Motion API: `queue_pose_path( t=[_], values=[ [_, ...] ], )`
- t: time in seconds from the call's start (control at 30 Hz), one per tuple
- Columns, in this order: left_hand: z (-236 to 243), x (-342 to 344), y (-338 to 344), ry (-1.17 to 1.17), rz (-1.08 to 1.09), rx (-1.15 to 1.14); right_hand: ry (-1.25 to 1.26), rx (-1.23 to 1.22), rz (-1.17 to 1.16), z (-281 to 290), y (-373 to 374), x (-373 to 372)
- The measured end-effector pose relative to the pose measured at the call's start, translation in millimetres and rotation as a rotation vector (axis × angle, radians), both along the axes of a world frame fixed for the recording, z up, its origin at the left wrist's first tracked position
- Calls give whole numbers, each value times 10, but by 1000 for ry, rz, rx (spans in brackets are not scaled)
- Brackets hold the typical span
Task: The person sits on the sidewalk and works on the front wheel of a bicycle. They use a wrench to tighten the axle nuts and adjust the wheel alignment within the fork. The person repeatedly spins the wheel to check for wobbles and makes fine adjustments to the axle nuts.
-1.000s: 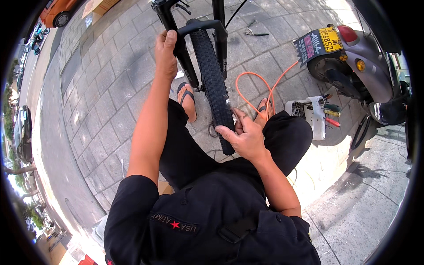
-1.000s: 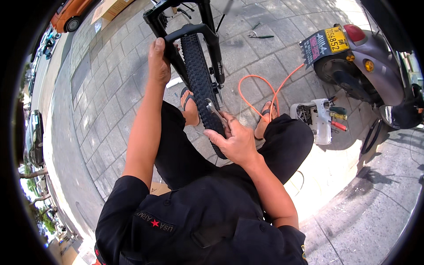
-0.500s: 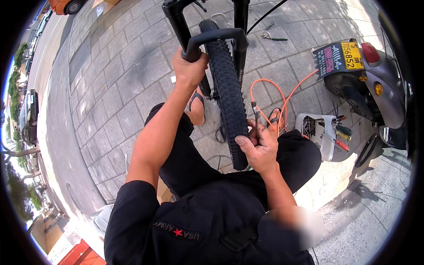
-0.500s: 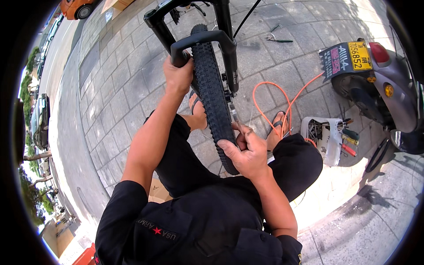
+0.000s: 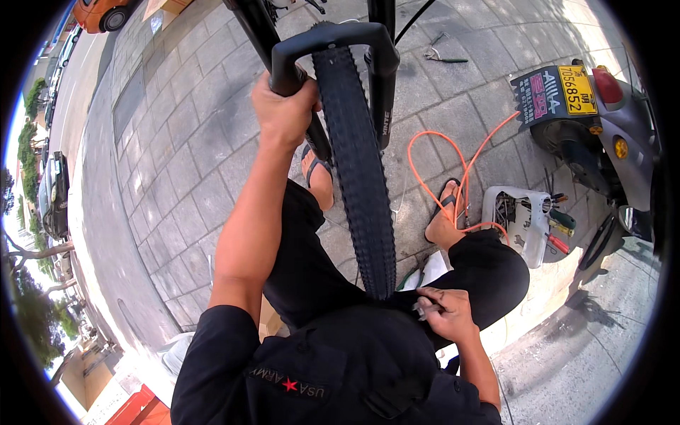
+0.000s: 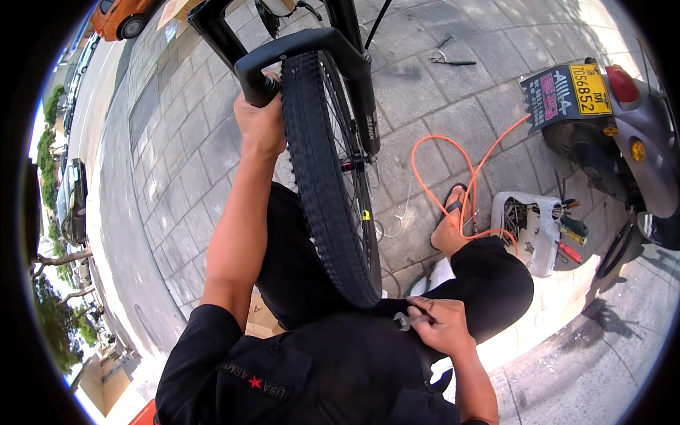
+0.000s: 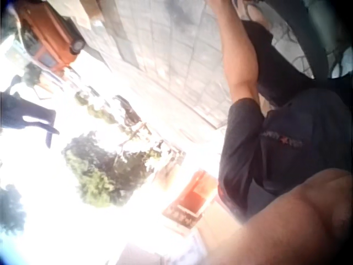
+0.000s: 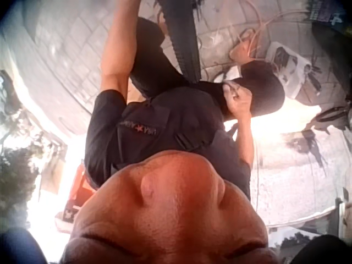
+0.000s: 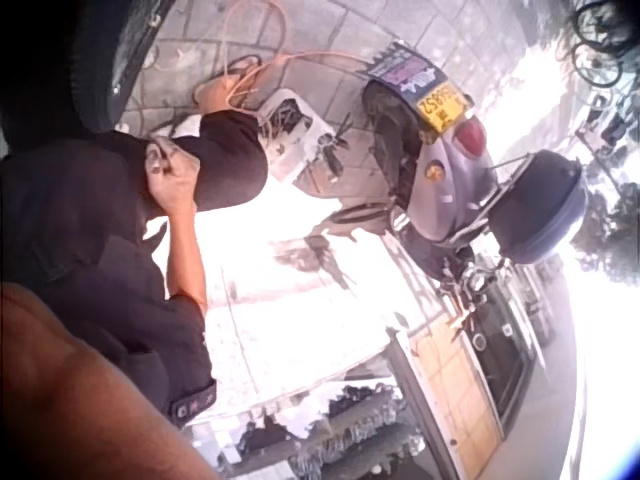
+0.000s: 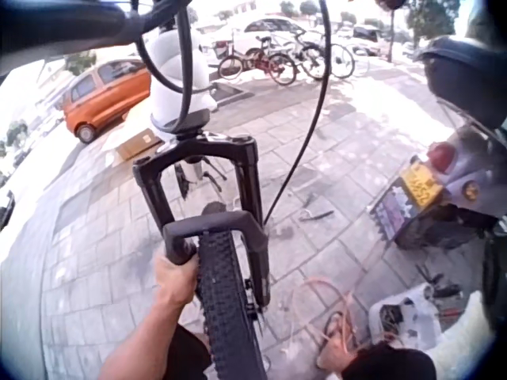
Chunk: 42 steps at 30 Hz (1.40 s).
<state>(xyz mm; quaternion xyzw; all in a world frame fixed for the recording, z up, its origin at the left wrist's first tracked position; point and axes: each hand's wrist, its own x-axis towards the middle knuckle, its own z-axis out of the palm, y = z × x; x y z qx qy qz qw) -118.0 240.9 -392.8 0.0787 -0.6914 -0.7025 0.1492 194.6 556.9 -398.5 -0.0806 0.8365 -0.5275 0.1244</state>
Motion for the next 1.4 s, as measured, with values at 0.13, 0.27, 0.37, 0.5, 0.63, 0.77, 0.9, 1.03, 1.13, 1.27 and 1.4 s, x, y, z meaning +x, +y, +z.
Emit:
queue_pose_path(
  t=[0.13,0.27,0.37,0.5,0.63,0.77,0.9,1.03,1.13,1.27,1.4],
  values=[
    [-92,45,-83,6,-18,44,-85,-140,-331,222,34,-482],
    [-75,53,-51,-10,-3,-12,123,-278,-134,283,-375,-993],
    [-111,39,-71,-12,-21,0,266,-221,-59,437,-641,-1247],
    [-68,27,-28,-26,-29,-22,298,-141,-58,654,-928,-1501],
    [-150,-11,-60,-6,-23,-16,236,-79,-84,652,-1002,-1390],
    [-142,54,-60,-35,-26,-26,233,-23,140,259,-698,-842],
    [-28,61,-27,-61,7,-53,154,158,298,-33,-115,-308],
    [-36,97,-78,-71,11,-48,73,20,-43,196,-51,-626],
    [-68,63,-82,-72,-8,-69,109,-134,-104,191,-232,-853],
    [-140,50,-121,-51,-6,-41,153,-249,-89,257,-597,-1047],
    [-114,58,-124,-53,-13,-66,204,-223,-69,390,-847,-1194]
  ],
)
